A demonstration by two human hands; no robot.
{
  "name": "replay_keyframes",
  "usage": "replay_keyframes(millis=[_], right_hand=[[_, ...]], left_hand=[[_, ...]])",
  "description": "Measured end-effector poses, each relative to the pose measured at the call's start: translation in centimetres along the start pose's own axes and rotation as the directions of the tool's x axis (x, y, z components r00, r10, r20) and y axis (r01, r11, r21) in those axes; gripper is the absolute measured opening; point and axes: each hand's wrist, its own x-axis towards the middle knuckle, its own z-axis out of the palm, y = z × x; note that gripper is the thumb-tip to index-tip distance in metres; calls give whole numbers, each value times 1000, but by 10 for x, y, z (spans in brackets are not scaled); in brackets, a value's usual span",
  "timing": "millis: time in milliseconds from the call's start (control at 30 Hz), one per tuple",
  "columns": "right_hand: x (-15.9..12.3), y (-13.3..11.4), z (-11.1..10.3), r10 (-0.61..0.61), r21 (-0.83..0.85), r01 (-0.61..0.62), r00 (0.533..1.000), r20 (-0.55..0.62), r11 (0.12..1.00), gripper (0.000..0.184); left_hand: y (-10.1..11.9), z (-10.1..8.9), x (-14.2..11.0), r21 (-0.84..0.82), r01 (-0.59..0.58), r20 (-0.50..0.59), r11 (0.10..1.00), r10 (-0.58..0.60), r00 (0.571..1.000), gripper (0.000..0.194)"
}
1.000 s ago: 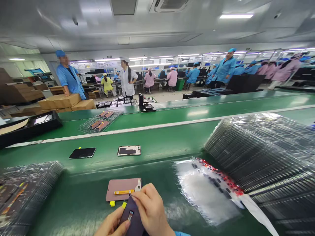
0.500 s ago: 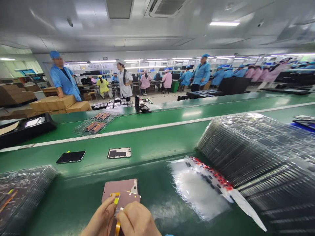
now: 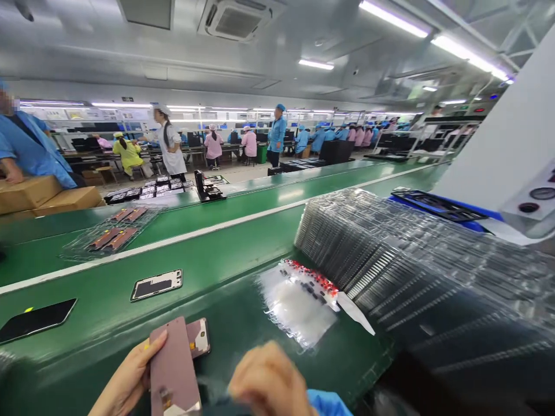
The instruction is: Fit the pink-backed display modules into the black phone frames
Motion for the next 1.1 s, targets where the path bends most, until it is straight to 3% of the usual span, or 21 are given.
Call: replay_keyframes(millis=[100, 133, 233, 333, 400, 533, 633, 700, 767, 800, 867, 900, 933, 967, 1000, 1100], right_hand=[[25, 40, -46, 171, -197, -214, 962, -214, 957, 19], [31, 59, -61, 265, -262, -324, 935, -237, 909, 22], [36, 121, -97, 398, -320, -479, 871, -287, 817, 28], [25, 172, -113, 455, -392, -584, 807, -377, 711, 32], [15, 189, -114, 472, -420, -626, 776, -418, 657, 30], [11, 190, -103, 466, -404, -658, 744, -480, 635, 39], [17, 168, -73, 520, -301, -644, 755, -399, 704, 51], [18, 143, -38, 603, -159, -627, 778, -178, 762, 53], [16, 112, 4, 627, 62, -646, 756, 186, 761, 65], [14, 97, 24, 586, 317, -771, 630, 510, 553, 71], [11, 70, 58, 470, 376, -877, 478, 742, 298, 93], [9, 61, 70, 384, 381, -920, 386, 839, 92, 97], [8, 56, 79, 327, 367, -928, 331, 885, -54, 98], [7, 55, 85, 267, 359, -913, 303, 915, -192, 95], [7, 57, 88, 231, 373, -881, 313, 921, -291, 90], [6, 76, 89, 248, 505, -768, 440, 863, -394, 76]], left_hand=[[3, -1, -5, 9, -10, -30, 1000, 10, 999, 45], [5, -1, -7, 2, -9, -34, 1000, 9, 999, 44], [10, 4, -15, -27, -17, -41, 999, 16, 999, 34], [16, 11, -23, -70, -44, -50, 997, 40, 998, 28], [20, 14, -27, -110, -65, -44, 992, 60, 997, 26], [21, 17, -32, -140, -112, -28, 984, 109, 994, 30], [17, 22, -30, -129, -126, 9, 984, 128, 992, 31], [12, 30, -27, -123, -134, 94, 983, 146, 985, 32], [5, 41, -25, -106, -162, 180, 981, 179, 967, 32], [2, 47, -24, -79, -180, 223, 981, 193, 955, 33], [-4, 55, -22, 71, -243, 294, 967, 213, 932, 40], [-5, 56, -20, 167, -283, 314, 945, 221, 923, 46], [-5, 55, -16, 261, -322, 321, 910, 232, 918, 52], [-3, 51, -9, 341, -358, 312, 869, 255, 915, 55], [2, 43, 0, 403, -387, 287, 829, 287, 914, 55], [32, 0, 37, 548, -429, 153, 719, 418, 896, 52]])
